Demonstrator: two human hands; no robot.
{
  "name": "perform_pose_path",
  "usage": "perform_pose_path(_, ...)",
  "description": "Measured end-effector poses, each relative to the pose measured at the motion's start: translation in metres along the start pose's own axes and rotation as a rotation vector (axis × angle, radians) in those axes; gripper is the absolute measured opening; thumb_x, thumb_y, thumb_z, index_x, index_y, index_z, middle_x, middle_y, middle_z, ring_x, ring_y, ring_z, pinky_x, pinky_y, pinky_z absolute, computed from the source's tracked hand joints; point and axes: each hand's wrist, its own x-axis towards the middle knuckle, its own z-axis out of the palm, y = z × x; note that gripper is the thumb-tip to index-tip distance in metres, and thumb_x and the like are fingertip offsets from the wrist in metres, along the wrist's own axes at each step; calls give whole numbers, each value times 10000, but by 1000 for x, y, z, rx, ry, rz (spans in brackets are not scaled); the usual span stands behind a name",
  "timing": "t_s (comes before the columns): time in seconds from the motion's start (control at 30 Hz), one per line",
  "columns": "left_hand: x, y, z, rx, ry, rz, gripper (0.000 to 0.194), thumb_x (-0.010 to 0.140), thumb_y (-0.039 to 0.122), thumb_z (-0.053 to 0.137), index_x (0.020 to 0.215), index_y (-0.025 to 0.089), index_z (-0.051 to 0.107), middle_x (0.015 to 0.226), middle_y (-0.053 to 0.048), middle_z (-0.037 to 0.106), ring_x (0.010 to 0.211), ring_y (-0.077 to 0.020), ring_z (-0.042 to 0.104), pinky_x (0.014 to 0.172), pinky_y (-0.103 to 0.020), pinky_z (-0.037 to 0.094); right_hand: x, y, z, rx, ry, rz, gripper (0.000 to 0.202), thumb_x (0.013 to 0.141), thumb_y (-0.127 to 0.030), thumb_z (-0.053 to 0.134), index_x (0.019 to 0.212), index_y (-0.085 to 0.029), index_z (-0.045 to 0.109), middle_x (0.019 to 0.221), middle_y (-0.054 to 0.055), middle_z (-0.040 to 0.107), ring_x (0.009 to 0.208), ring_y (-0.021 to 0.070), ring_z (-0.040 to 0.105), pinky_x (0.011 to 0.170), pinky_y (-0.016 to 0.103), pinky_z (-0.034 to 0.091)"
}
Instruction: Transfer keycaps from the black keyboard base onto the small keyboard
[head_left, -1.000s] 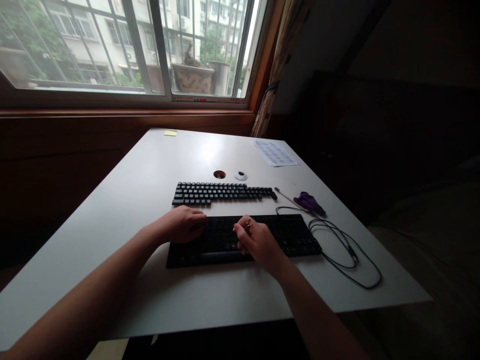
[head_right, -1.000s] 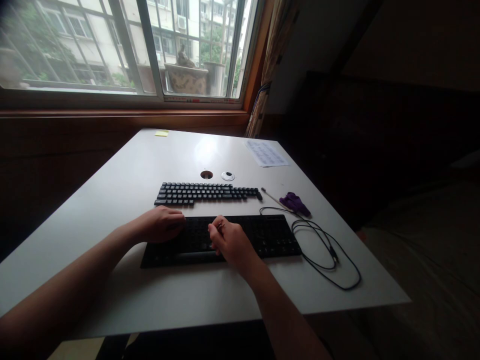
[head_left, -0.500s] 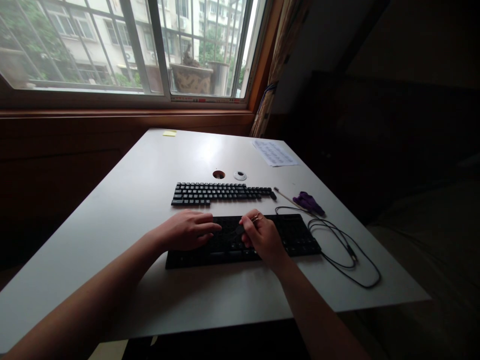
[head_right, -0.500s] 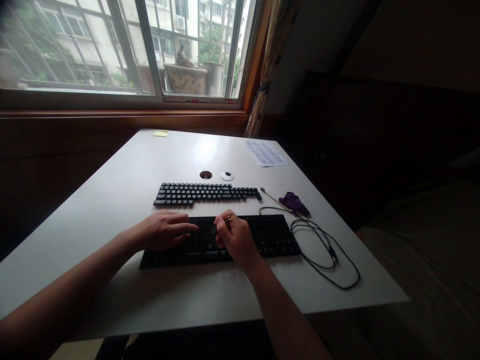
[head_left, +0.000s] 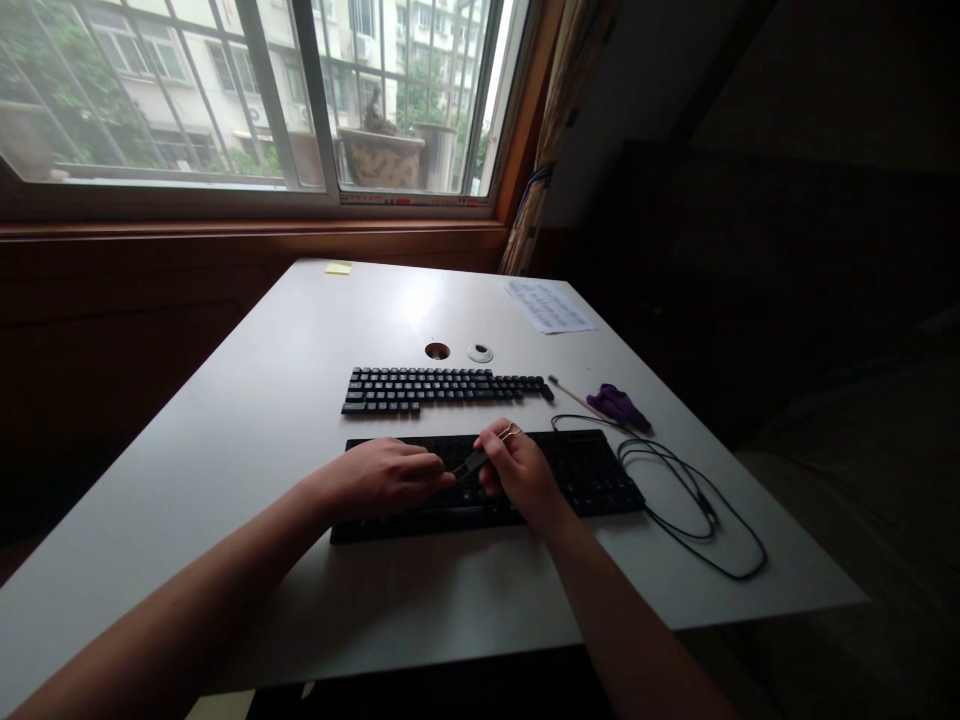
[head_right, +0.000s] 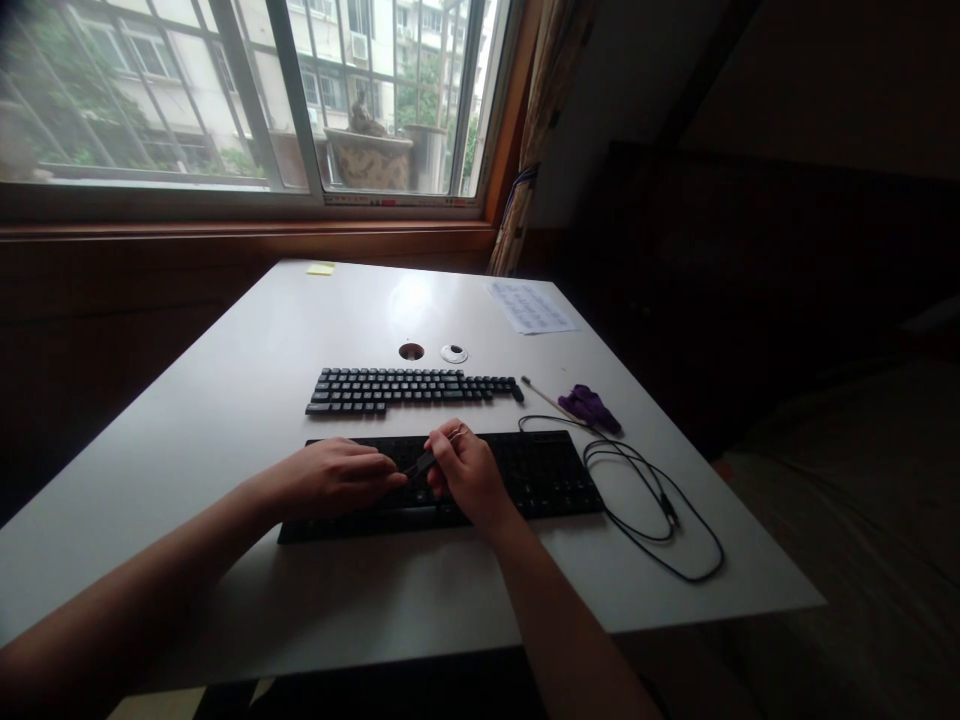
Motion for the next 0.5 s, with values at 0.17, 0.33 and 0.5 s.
perform_pose_path(0.17,1,0,-3,-19,-93,107,321,958,192,478,1268,182,561,903,-87,671,752,-152,650,655,-259,552,1,-1,-2,56,-22,88,330,889,-536,508,829,-212,515,489,-76,548,351,87,484,362,175,362)
perform_pose_path(0.33,2,3,5,-35,-41,30,282,934,206,513,1199,178,603,890,-68,687,726,-148,649,658,-271,547,1,-1,-3,116,-7,154,333,874,-541,517,826,-211,504,475,-84,531,337,78,458,345,161,343)
perform_pose_path(0.5,-1,2,17,-84,46,-53,228,905,198,538,1110,200,639,881,-43,694,693,-131,634,608,-251,513,1,2,-3,158,31,191,340,863,-547,526,828,-210,504,476,-85,522,337,72,447,338,153,327)
